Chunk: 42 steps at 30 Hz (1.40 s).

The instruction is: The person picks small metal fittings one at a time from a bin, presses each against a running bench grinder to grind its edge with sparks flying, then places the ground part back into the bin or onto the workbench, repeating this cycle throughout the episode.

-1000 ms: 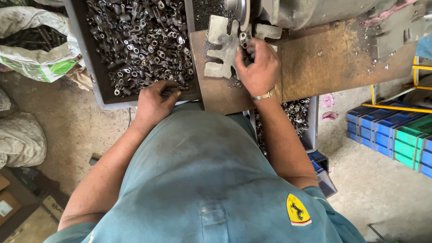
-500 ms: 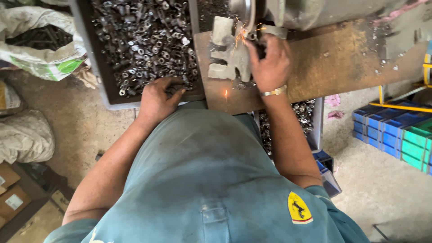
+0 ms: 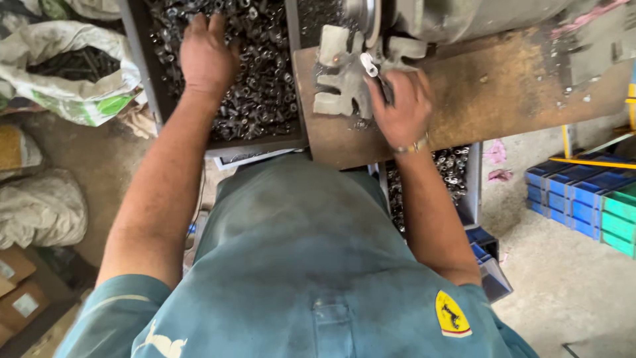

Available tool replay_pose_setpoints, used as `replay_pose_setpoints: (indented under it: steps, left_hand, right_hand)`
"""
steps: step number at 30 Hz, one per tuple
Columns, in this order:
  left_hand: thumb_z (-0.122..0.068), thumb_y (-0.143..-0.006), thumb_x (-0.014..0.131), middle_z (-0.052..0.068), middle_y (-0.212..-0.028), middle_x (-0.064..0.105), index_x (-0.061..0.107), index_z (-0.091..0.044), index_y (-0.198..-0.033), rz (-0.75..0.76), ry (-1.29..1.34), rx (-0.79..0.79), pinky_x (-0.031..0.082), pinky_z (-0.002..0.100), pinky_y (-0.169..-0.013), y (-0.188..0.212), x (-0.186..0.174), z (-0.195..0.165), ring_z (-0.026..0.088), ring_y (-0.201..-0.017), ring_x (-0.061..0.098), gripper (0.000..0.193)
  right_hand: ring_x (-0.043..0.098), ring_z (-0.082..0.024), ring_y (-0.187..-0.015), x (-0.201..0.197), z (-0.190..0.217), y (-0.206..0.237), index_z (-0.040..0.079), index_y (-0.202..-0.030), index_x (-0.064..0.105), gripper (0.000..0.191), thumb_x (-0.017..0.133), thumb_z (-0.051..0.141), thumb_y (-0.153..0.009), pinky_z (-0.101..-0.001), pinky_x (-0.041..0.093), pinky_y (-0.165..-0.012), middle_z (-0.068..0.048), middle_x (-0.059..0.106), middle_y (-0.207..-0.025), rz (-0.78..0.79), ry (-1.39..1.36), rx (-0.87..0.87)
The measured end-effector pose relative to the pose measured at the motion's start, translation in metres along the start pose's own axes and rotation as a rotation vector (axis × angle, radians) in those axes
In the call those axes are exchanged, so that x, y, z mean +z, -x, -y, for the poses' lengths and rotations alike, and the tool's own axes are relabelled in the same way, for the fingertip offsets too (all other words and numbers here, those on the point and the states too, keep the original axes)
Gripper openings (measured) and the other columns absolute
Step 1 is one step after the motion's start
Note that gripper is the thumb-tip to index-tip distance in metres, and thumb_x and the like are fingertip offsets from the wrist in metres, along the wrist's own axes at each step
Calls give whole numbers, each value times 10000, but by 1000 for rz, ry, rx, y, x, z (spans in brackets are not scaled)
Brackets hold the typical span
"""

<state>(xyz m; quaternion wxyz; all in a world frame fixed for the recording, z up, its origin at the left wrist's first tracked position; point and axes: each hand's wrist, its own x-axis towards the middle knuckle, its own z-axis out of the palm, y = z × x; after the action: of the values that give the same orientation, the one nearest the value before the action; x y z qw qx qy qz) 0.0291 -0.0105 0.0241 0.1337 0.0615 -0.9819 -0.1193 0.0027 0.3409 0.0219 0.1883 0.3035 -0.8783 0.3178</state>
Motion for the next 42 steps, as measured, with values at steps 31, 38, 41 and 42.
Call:
replay_pose_setpoints:
  steps: [31,38,41,42]
  left_hand:
    - [-154,-891,754,123,-992,779,750,-44,-1104,393,775,-379,586,318,-818,124,-18,-45,195,-892,769,240]
    - [-141,-872,759,138,-969,759,743,-36,-1041,364,721,-219,587,372,-812,129,-16,-52,284,-880,753,199]
    - [-140,-871,768,147,-971,748,742,-39,-1037,334,659,-123,576,407,-820,125,-22,-49,328,-899,728,196]
    - [-140,-873,766,150,-985,744,739,-41,-1050,323,651,-114,577,411,-826,123,-25,-47,333,-909,725,204]
  right_hand:
    - [721,-287,-833,25,7,-8,51,-1063,671,392,891,336,-909,-399,584,-763,-121,742,-959,-6,139,197]
    - [691,-319,-823,27,7,-17,65,-991,641,333,896,251,-885,-431,554,-737,-106,713,-907,-42,155,166]
    - [691,-319,-830,22,3,-20,61,-982,632,366,914,275,-887,-432,555,-749,-106,710,-907,-32,155,149]
    - [690,-321,-830,21,2,-21,58,-986,634,371,917,275,-884,-432,555,-750,-109,711,-912,-19,158,143]
